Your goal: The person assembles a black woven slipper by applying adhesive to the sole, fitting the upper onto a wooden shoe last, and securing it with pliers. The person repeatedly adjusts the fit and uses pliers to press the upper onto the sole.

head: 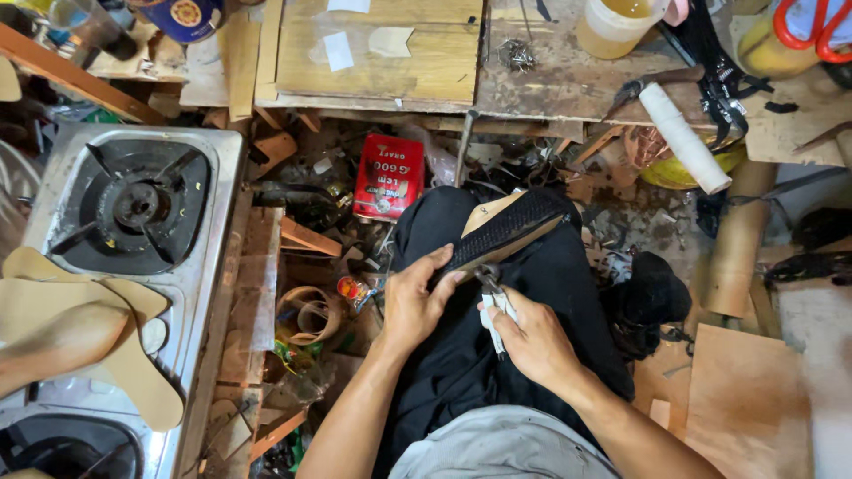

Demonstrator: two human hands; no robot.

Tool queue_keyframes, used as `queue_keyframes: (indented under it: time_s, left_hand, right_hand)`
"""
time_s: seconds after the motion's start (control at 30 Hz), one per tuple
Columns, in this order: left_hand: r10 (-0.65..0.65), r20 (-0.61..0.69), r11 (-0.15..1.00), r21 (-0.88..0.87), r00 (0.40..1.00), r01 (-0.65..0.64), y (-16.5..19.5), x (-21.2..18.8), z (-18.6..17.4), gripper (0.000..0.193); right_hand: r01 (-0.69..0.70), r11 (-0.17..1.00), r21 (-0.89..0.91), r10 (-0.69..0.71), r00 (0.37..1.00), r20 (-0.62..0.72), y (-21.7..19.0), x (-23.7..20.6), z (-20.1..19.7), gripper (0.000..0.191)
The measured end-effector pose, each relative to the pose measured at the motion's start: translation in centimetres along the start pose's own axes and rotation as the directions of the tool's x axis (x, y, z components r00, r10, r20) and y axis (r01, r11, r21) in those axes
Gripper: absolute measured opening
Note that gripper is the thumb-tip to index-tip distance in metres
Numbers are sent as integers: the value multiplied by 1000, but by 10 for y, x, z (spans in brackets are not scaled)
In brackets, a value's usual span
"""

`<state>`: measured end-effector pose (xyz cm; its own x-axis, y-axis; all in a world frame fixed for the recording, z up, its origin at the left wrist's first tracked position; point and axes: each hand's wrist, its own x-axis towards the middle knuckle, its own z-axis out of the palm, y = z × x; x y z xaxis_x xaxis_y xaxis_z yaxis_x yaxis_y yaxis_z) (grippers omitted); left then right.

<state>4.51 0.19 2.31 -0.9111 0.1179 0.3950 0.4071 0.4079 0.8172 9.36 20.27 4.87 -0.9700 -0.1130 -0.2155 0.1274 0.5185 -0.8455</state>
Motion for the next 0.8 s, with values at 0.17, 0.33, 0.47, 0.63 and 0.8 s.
queue_keyframes:
  time_s: [0.17, 0.33, 0.47, 0.63, 0.8]
  left_hand:
    - [158, 8, 978, 139, 987, -157, 10, -14, 2, 30]
    - [329, 22, 918, 227, 944, -326, 19, -21, 2, 34]
    - [383, 46, 881, 283, 922, -380, 23, -22, 1, 33]
    - [263, 68, 944, 187, 962, -271, 24, -19, -3, 29]
    - [-6, 118, 1000, -14, 993, 7, 10, -6, -9, 26]
  right_hand:
    - [-26, 998, -62, 28, 999, 32, -5, -16, -12, 27]
    - [-136, 976, -171, 154, 984, 94, -17, -31, -28, 30]
    - [-44, 976, -212, 65, 994, 93, -24, -36, -32, 31]
    - [-131, 987, -91, 131, 991, -1, -15, -38, -19, 39]
    - [282, 934, -220, -330, 915, -232, -3, -14, 12, 30]
